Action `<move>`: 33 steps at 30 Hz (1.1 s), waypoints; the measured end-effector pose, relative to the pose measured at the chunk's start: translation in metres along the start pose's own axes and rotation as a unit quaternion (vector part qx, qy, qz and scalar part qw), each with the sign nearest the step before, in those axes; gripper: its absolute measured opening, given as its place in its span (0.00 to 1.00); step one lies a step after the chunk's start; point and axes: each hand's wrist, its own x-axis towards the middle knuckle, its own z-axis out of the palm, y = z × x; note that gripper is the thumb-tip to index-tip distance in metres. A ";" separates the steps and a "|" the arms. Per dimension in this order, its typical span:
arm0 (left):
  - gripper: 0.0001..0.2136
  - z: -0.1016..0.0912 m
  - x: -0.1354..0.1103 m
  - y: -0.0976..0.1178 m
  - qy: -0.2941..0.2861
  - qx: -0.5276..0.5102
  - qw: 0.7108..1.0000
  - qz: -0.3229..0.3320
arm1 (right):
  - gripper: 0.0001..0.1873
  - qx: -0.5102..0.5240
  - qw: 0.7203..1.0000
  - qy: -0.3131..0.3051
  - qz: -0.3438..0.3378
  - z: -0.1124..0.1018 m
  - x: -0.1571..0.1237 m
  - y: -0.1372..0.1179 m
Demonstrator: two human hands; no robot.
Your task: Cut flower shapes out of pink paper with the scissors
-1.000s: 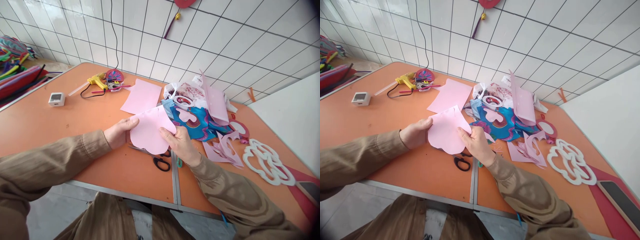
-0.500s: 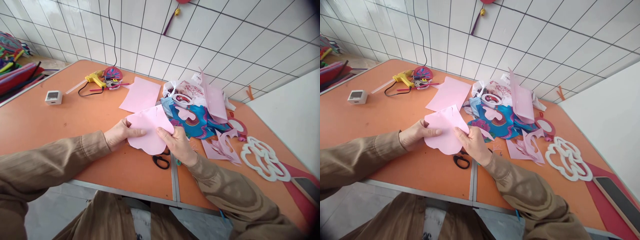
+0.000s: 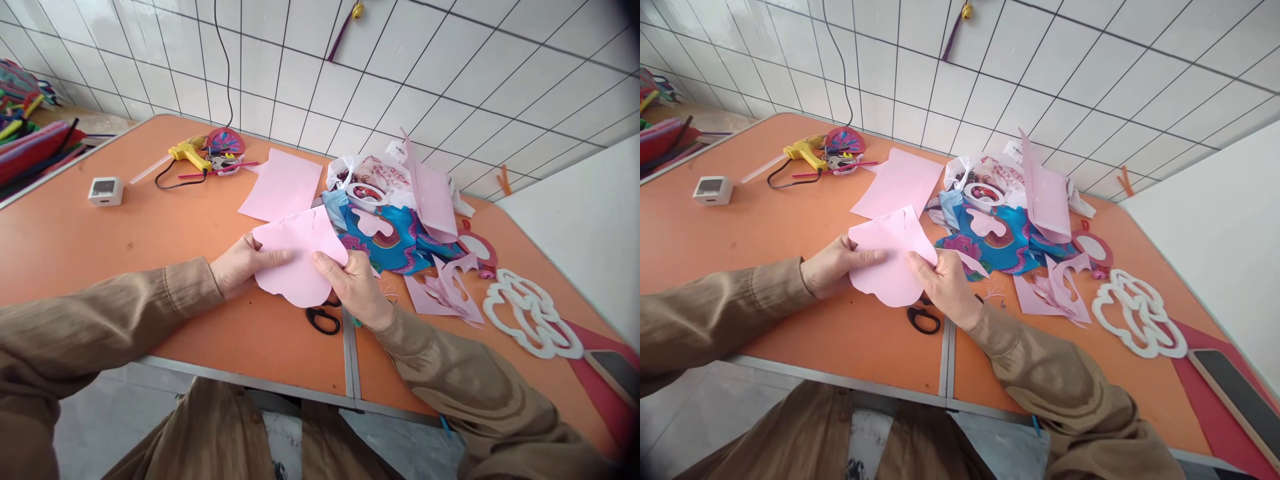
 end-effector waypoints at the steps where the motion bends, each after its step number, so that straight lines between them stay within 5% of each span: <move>1: 0.16 0.000 0.000 0.000 -0.001 0.006 1.000 0.003 | 0.25 0.005 1.000 -0.002 0.002 0.000 0.000 0.000; 8: 0.17 -0.002 -0.001 -0.001 0.015 0.031 0.999 -0.001 | 0.24 0.027 1.000 -0.007 0.009 0.002 -0.002 0.000; 17: 0.16 -0.007 0.001 0.002 -0.078 0.030 0.996 0.007 | 0.22 0.033 0.999 -0.021 0.005 0.004 -0.002 0.002; 33: 0.20 -0.008 0.000 0.005 -0.070 0.096 0.993 0.017 | 0.22 0.054 0.998 -0.031 0.005 0.005 -0.004 0.005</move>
